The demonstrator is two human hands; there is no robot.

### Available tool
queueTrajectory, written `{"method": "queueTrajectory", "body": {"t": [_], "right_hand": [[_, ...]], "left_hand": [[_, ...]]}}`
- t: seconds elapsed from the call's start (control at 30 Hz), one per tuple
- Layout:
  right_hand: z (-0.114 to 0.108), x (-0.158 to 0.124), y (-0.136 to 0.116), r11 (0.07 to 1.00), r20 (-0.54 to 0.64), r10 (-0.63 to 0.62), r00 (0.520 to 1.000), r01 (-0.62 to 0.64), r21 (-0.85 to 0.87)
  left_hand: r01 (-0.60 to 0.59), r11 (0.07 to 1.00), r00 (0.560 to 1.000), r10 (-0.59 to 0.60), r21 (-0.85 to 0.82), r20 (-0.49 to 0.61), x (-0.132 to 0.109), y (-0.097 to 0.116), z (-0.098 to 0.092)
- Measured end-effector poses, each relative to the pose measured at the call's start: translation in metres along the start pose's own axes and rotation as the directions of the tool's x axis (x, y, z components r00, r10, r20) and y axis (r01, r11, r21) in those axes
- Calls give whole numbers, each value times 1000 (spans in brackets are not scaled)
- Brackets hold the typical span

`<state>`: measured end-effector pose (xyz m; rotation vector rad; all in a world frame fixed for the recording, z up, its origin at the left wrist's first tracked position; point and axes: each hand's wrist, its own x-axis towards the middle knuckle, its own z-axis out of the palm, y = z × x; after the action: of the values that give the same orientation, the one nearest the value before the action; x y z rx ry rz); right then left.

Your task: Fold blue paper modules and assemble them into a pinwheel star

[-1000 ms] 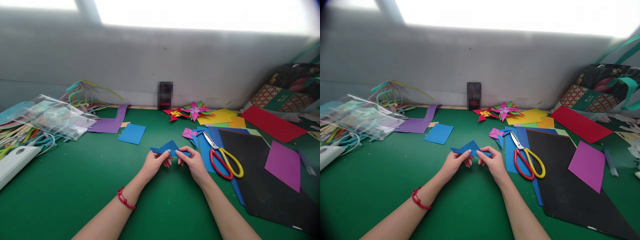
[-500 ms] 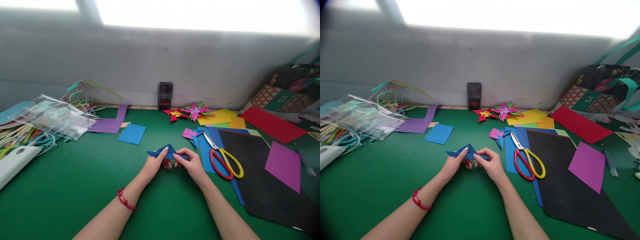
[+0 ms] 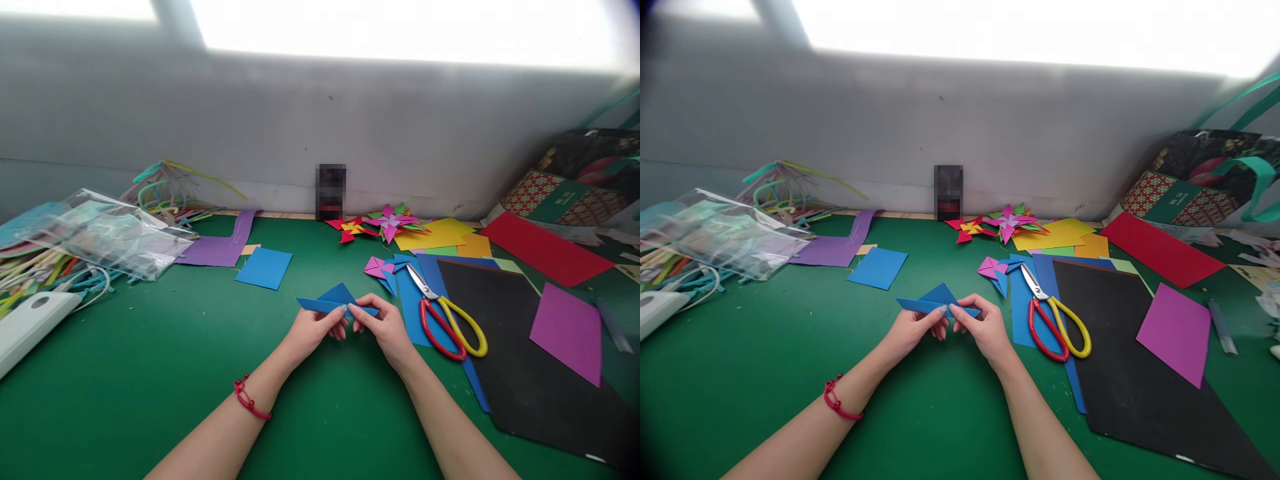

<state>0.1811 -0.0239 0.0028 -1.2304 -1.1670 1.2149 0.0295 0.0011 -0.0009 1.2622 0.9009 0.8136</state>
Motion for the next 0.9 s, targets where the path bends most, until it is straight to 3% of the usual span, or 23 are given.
{"method": "queueTrajectory", "body": {"t": [0.17, 0.3, 0.53, 0.7, 0.9], "right_hand": [[2, 2, 2, 993, -22, 16, 1000, -13, 121], [3, 2, 7, 968, 61, 66, 996, -79, 237], [7, -5, 2, 999, 185, 25, 982, -29, 20], [7, -4, 1, 998, 190, 33, 981, -43, 44], [6, -3, 7, 992, 112, 17, 994, -31, 126]], "left_hand": [[-5, 1000, 1000, 5, -9, 17, -1, 1, -1], [0, 999, 1000, -1, -46, -13, -3, 4, -1], [-3, 1000, 997, 5, -29, 75, -3, 4, -1], [-11, 999, 995, 14, -30, 100, -3, 3, -1], [-21, 997, 989, 31, -69, 142, -4, 4, -2]]}}
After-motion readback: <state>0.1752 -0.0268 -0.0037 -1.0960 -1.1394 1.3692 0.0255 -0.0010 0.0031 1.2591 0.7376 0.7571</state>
